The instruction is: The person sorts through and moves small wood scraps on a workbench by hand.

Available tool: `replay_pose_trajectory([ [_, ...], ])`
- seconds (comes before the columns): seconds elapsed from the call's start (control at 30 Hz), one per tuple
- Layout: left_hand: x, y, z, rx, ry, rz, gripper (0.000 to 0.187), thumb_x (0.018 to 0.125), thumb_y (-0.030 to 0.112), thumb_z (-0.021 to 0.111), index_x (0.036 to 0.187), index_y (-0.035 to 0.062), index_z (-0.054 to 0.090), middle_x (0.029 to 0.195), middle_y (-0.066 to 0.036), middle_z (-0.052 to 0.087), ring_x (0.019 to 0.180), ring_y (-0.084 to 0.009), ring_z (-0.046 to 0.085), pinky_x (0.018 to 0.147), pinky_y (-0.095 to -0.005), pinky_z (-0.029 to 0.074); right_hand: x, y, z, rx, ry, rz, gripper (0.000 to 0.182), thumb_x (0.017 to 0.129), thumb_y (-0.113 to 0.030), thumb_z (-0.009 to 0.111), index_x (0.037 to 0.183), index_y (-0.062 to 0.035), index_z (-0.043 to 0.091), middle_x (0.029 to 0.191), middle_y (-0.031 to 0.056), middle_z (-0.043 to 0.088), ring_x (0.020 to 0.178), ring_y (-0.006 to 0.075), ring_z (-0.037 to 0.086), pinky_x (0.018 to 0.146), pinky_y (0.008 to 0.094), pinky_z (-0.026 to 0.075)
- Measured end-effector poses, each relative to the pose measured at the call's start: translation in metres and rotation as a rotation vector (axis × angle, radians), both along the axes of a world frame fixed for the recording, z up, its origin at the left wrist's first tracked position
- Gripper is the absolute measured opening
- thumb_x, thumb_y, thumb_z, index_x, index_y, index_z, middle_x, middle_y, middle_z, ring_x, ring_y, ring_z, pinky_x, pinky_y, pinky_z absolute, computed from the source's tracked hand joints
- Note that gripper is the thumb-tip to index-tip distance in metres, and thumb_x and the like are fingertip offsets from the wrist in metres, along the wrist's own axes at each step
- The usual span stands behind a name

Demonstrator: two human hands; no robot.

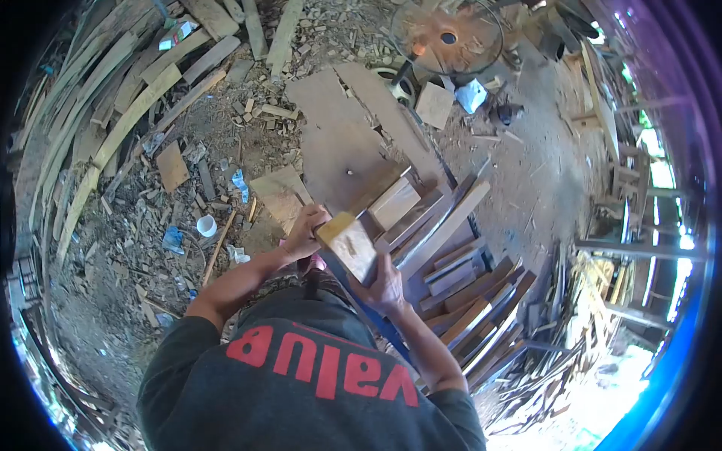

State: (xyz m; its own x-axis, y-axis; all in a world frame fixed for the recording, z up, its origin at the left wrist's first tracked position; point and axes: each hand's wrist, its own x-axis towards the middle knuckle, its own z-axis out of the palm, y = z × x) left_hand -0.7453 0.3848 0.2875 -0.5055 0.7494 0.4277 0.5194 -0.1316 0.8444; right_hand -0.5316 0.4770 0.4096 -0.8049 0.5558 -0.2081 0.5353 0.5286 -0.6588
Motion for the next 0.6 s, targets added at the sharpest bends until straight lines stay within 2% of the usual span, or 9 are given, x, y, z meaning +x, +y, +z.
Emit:
replay_pose_trajectory([
  [0.07, 0.009, -0.005, -0.004, -0.015, -0.055, 0.02, 0.028, 0.071, 0.007, 0.08, 0.076, 0.0099, 0.053, 0.078, -0.002, 0.055, 0.078, -0.0244, 0.057, 0.07, -0.0379, 0.044, -0.016, -0.009, 0.024, -0.121, 0.677, -0.087, 0.064, 0.071, -0.021, 0.078, 0.122, 0.0026, 0.047, 0.091, 0.015, 0.063, 0.081, 0.0263, 0.065, 0.07, 0.0362, 0.053],
  [0.17, 0.009, -0.007, -0.001, -0.044, -0.111, 0.001, 0.027, 0.071, 0.007, 0.079, 0.076, 0.0101, 0.054, 0.079, -0.003, 0.056, 0.08, -0.0247, 0.056, 0.073, -0.038, 0.044, -0.005, -0.001, 0.036, 0.038, 0.775, -0.026, 0.052, 0.07, -0.018, 0.078, 0.114, -0.0017, 0.056, 0.097, 0.0176, 0.062, 0.085, 0.031, 0.064, 0.074, 0.0368, 0.053],
  [0.2, 0.007, -0.007, 0.001, -0.06, -0.133, -0.009, 0.026, 0.072, 0.008, 0.079, 0.077, 0.0101, 0.054, 0.079, -0.004, 0.056, 0.081, -0.0248, 0.056, 0.074, -0.038, 0.044, -0.004, 0.002, 0.022, 0.041, 0.78, -0.019, 0.052, 0.07, -0.018, 0.078, 0.114, -0.0017, 0.056, 0.097, 0.0176, 0.062, 0.085, 0.031, 0.064, 0.074, 0.0368, 0.053],
  [0.27, 0.004, -0.005, 0.003, -0.011, -0.099, 0.006, 0.025, 0.072, 0.009, 0.08, 0.075, 0.0091, 0.055, 0.077, -0.005, 0.056, 0.077, -0.0266, 0.057, 0.07, -0.0393, 0.044, 0.0, 0.014, -0.019, 0.175, 0.065, 0.245, 0.057, 0.071, -0.02, 0.079, 0.117, -0.0009, 0.052, 0.096, 0.0229, 0.061, 0.09, 0.0328, 0.065, 0.074, 0.0379, 0.053],
  [0.3, 0.005, -0.005, 0.004, 0.025, -0.07, 0.007, 0.025, 0.072, 0.01, 0.08, 0.074, 0.008, 0.055, 0.075, -0.006, 0.057, 0.073, -0.0285, 0.058, 0.065, -0.0405, 0.044, -0.003, 0.01, -0.022, -0.115, -0.107, 0.012, 0.065, 0.07, -0.023, 0.081, 0.12, -0.0002, 0.046, 0.093, 0.025, 0.061, 0.093, 0.0355, 0.066, 0.077, 0.0405, 0.053],
  [0.43, 0.012, -0.006, 0.005, -0.008, -0.085, 0.083, 0.024, 0.073, 0.011, 0.079, 0.074, 0.0083, 0.055, 0.077, -0.007, 0.057, 0.074, -0.0299, 0.057, 0.065, -0.0412, 0.044, -0.011, -0.001, 0.019, -0.286, 0.624, -0.02, 0.065, 0.076, -0.012, 0.074, 0.129, -0.0011, 0.039, 0.103, 0.0156, 0.062, 0.088, 0.0275, 0.064, 0.076, 0.038, 0.053],
  [0.47, 0.013, -0.007, 0.005, -0.01, -0.084, 0.084, 0.024, 0.073, 0.011, 0.079, 0.074, 0.0083, 0.055, 0.077, -0.007, 0.057, 0.074, -0.0299, 0.057, 0.065, -0.0412, 0.044, -0.01, 0.023, 0.043, 0.239, 0.517, 0.478, 0.061, 0.076, -0.012, 0.074, 0.126, -0.0024, 0.041, 0.1, 0.0142, 0.061, 0.086, 0.0253, 0.063, 0.074, 0.0371, 0.053],
  [0.53, 0.009, -0.005, 0.004, -0.013, -0.059, 0.049, 0.023, 0.073, 0.012, 0.079, 0.074, 0.0085, 0.056, 0.078, -0.008, 0.057, 0.075, -0.0304, 0.057, 0.065, -0.0415, 0.043, -0.032, -0.01, 0.032, -0.22, 1.027, 0.018, 0.043, 0.073, -0.016, 0.075, 0.109, -0.0041, 0.054, 0.099, 0.0202, 0.061, 0.097, 0.0258, 0.063, 0.082, 0.0384, 0.05],
  [0.6, 0.01, -0.007, -0.007, -0.053, -0.06, 0.038, 0.026, 0.071, 0.011, 0.08, 0.077, 0.0108, 0.055, 0.08, -0.006, 0.054, 0.08, -0.0272, 0.055, 0.073, -0.0393, 0.044, -0.022, 0.014, 0.012, 0.136, 0.436, 0.395, 0.046, 0.074, -0.018, 0.075, 0.112, -0.003, 0.052, 0.096, 0.0177, 0.061, 0.089, 0.0271, 0.063, 0.079, 0.0367, 0.051],
])
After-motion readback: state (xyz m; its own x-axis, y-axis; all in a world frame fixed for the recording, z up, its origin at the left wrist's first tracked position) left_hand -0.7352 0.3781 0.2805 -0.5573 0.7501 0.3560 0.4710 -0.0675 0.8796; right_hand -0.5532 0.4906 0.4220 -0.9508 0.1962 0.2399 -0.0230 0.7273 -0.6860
